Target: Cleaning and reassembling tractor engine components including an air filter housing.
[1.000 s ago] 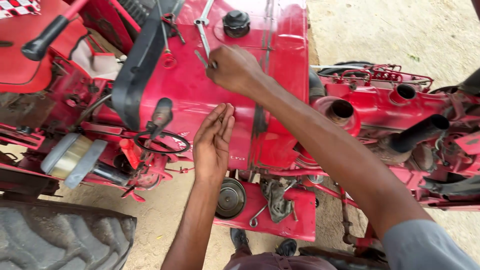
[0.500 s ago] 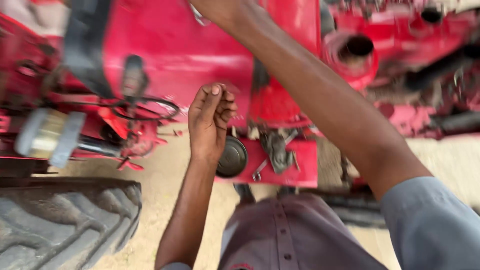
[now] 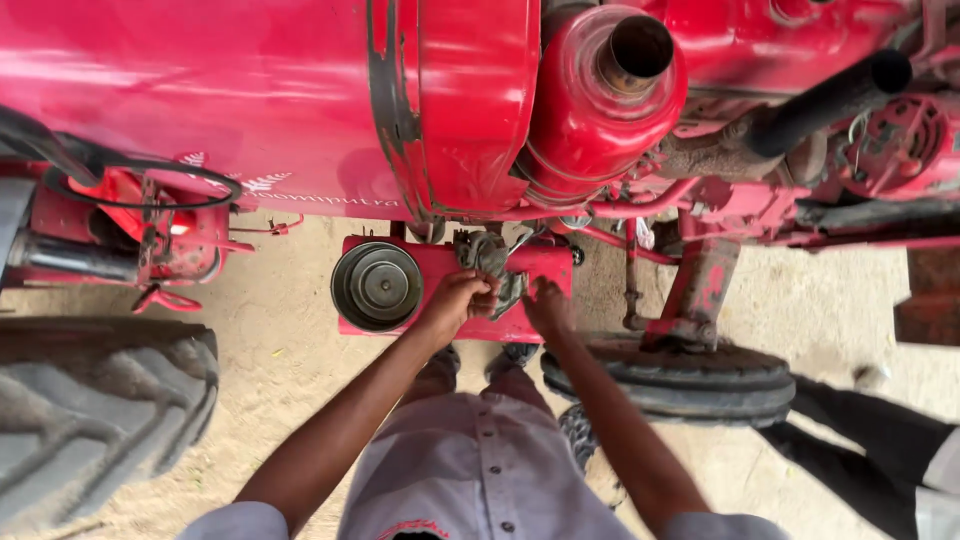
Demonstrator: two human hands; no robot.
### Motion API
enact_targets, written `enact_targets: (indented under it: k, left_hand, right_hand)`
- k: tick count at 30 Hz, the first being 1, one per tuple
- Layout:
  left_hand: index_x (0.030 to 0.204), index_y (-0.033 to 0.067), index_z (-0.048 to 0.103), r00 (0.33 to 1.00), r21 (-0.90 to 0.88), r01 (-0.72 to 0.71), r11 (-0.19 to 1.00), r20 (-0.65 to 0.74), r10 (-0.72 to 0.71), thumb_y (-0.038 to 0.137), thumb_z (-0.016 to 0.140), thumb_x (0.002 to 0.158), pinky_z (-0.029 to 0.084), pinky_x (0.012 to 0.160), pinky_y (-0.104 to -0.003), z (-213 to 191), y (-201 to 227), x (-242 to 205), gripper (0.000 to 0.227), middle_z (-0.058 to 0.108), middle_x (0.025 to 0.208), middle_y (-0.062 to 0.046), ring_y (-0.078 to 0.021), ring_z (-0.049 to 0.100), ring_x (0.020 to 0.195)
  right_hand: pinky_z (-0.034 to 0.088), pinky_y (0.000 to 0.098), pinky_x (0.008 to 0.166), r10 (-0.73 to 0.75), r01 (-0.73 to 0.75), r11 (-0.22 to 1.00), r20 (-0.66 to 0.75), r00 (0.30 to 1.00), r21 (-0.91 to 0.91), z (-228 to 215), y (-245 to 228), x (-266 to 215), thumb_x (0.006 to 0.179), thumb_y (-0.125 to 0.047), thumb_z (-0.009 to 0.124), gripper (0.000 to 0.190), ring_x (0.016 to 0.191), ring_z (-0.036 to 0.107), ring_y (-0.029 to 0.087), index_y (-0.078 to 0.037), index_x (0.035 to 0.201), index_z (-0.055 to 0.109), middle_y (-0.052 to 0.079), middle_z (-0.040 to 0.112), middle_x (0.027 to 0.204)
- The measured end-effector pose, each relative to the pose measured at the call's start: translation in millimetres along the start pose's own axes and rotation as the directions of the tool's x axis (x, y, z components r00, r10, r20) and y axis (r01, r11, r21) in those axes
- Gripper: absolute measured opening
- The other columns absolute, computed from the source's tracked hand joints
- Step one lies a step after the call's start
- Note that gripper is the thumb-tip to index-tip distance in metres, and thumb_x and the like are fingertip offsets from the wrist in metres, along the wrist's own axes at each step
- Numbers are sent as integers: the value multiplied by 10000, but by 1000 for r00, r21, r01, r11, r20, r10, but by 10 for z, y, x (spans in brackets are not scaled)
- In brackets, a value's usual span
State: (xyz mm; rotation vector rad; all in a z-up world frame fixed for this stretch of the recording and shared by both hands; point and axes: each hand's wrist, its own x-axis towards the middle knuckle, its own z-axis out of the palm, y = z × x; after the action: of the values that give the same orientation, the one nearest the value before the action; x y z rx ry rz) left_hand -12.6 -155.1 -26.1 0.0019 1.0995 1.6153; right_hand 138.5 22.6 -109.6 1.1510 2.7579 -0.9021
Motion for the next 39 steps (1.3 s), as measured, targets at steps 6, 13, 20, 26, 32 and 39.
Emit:
enact_targets:
  k: [6,13,20,26,32,39]
  left_hand:
    - [1009,44,694,983,159,91,983,-170,-63,62,503,890,563,549,-318,-283,-635,495,225,694,779,-62,-160,651,634]
    - [1080,76,685,977,290,-55,955,-179,111,186,594,983,447,511,-261,182,-544,500,172,662,758,-28,-80,566,606]
    - [953,3,657,902,493,-394,776,43,430,251,703,1018,455,547,-267,1109,-336,351,260,649,696,-28,-69,559,599]
    - [921,37,698,841,777,-381,500,68,536,409,558,1063,431,526,-279,1539,-278,241,421,618,646,-5,-96,593,540]
    - [854,46,706,971,386,-220,896,173,164,524,472,1087,297,446,-282,1828,-63,-129,581,517,582,-6,-95,412,472]
    - [773,60,636,866,573,-500,650,328,377,453,528,1034,402,533,-231,1845,-147,-449,484,565,628,29,-54,521,562]
  right_hand:
    - [563,561,822,136,-88,965,186,973,-246,562,602,278,888,-330,716,270,952,709,430,-111,1034,659,210,734,1011]
    - [534,374,617,79,-428,579,474,877,694,-466,236,69,955,-195,610,117,762,706,255,-91,1010,614,123,743,912]
    - [439,281,612,-226,-271,542,448,865,795,-1502,298,-106,1061,-142,602,175,667,509,124,-17,1098,718,41,609,827]
    - [527,324,702,-396,315,865,149,906,390,-2535,-169,-528,992,-134,639,172,824,651,185,-54,1129,708,71,698,937]
    - [534,367,703,-453,465,867,-105,885,179,-2928,-262,-950,911,-85,708,208,836,689,244,-58,1116,727,115,720,981]
    - [540,378,781,-393,438,871,-221,893,223,-2856,-358,-1559,933,-69,700,180,896,703,261,-36,1109,719,111,711,964]
